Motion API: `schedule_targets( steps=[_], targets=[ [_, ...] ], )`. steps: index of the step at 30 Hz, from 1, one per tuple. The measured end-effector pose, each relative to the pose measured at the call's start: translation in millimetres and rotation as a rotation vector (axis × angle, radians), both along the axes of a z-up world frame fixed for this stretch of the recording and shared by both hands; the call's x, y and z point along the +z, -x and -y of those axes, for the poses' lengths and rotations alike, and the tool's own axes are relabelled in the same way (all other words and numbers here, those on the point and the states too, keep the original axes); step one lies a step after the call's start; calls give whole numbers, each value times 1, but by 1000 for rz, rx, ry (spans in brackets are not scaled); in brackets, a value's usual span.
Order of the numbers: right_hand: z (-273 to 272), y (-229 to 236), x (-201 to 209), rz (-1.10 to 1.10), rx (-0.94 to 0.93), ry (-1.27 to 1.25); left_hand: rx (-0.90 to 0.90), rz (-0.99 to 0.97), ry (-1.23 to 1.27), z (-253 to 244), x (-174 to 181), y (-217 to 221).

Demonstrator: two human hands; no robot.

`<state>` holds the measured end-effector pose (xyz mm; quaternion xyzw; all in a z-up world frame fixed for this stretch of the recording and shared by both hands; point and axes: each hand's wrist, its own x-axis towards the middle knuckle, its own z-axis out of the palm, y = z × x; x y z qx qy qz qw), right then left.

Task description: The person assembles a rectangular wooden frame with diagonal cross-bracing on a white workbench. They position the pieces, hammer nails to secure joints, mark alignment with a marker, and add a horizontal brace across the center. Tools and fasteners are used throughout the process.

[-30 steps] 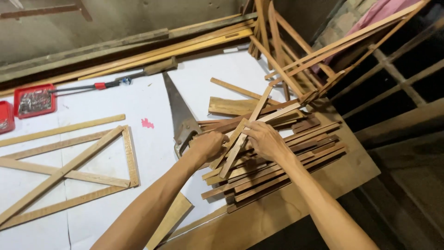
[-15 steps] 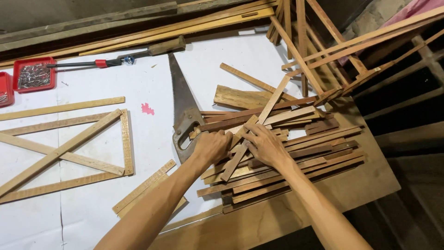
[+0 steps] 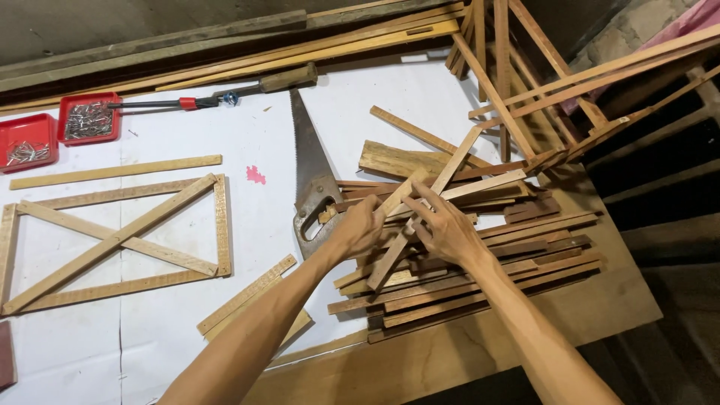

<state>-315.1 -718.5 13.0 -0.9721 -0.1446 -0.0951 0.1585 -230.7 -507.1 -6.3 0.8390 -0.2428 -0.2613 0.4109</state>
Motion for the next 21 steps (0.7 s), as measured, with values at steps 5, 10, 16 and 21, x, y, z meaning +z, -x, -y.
schedule_targets(
  steps=[5,10,16,21],
  targets=[
    [-10,-3,27,209,43,-30,52,43,236,-16,35,-1],
    [-10,-5,43,360,47,-2,-10,-13,262,-35,86,-5],
    [-40,-19,53,386,76,28,-144,227,131,-80,101,-10],
    [-98,-51,64,419,182,-3,-25,182,28,-145,122,-10]
  ],
)
